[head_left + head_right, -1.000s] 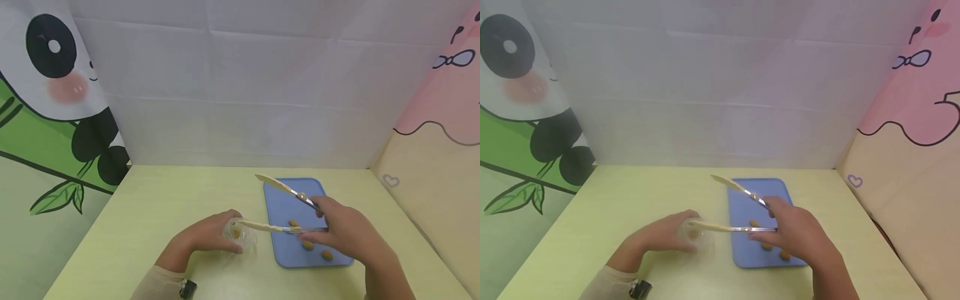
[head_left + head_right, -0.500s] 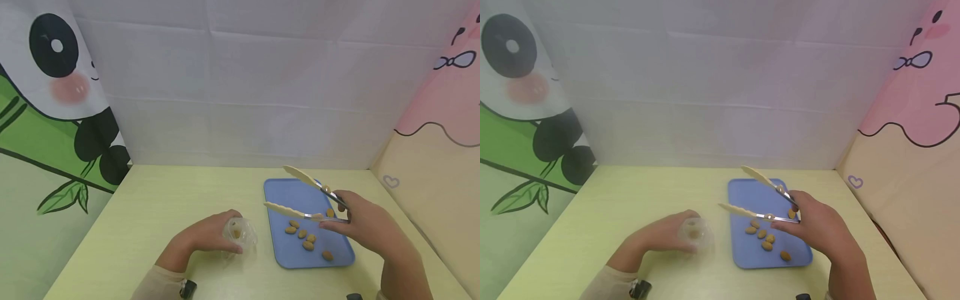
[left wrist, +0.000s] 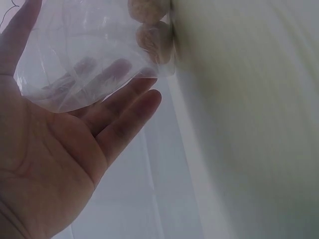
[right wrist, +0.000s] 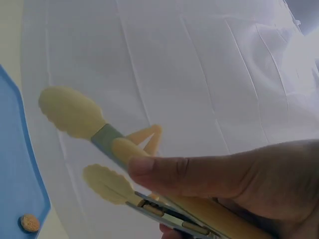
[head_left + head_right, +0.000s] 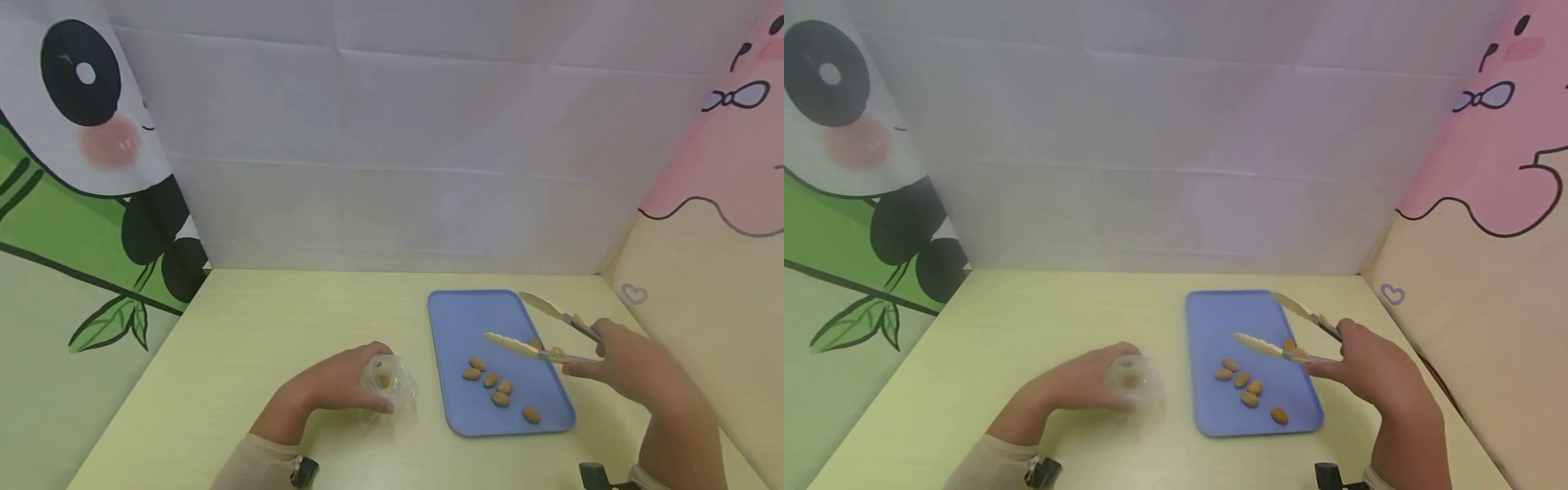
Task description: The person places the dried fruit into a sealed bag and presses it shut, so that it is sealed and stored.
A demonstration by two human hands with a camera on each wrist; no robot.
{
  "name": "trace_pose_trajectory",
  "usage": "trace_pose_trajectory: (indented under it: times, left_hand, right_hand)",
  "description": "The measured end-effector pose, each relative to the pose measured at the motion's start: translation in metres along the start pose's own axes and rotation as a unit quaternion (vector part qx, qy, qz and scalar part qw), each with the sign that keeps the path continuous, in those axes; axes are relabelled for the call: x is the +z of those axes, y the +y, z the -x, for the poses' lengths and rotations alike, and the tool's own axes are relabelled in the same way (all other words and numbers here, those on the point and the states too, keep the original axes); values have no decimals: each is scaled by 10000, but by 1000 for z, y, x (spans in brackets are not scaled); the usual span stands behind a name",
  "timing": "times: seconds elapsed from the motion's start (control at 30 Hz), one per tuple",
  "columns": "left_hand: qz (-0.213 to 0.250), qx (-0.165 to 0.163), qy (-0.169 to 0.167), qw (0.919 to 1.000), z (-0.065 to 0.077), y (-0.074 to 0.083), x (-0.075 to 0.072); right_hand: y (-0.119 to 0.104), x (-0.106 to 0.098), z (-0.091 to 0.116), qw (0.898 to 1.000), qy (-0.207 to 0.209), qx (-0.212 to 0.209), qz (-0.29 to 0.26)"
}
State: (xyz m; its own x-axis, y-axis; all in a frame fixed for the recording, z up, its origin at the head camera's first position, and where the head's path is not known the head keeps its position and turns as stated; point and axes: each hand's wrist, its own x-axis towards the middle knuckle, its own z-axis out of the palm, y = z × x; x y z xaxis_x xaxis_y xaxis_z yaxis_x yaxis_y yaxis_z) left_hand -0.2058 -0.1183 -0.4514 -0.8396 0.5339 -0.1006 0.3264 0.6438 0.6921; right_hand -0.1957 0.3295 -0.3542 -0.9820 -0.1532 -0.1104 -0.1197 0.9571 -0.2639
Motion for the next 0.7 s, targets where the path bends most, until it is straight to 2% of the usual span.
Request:
trace_pose_trajectory:
  times: [0.3,0.53,0.7]
  left_hand:
    - [111,49,18,9999,1,0,-1]
    - [66,75,29,9999,-2,-1,0]
    - [71,113,4,9999,-3,-2,1]
  right_hand:
    - [9,4,-1,9991,-234,162,319]
    - [15,5,-8,9974,-347,85,621]
    - [19,9,-10,9971,-436,102,615]
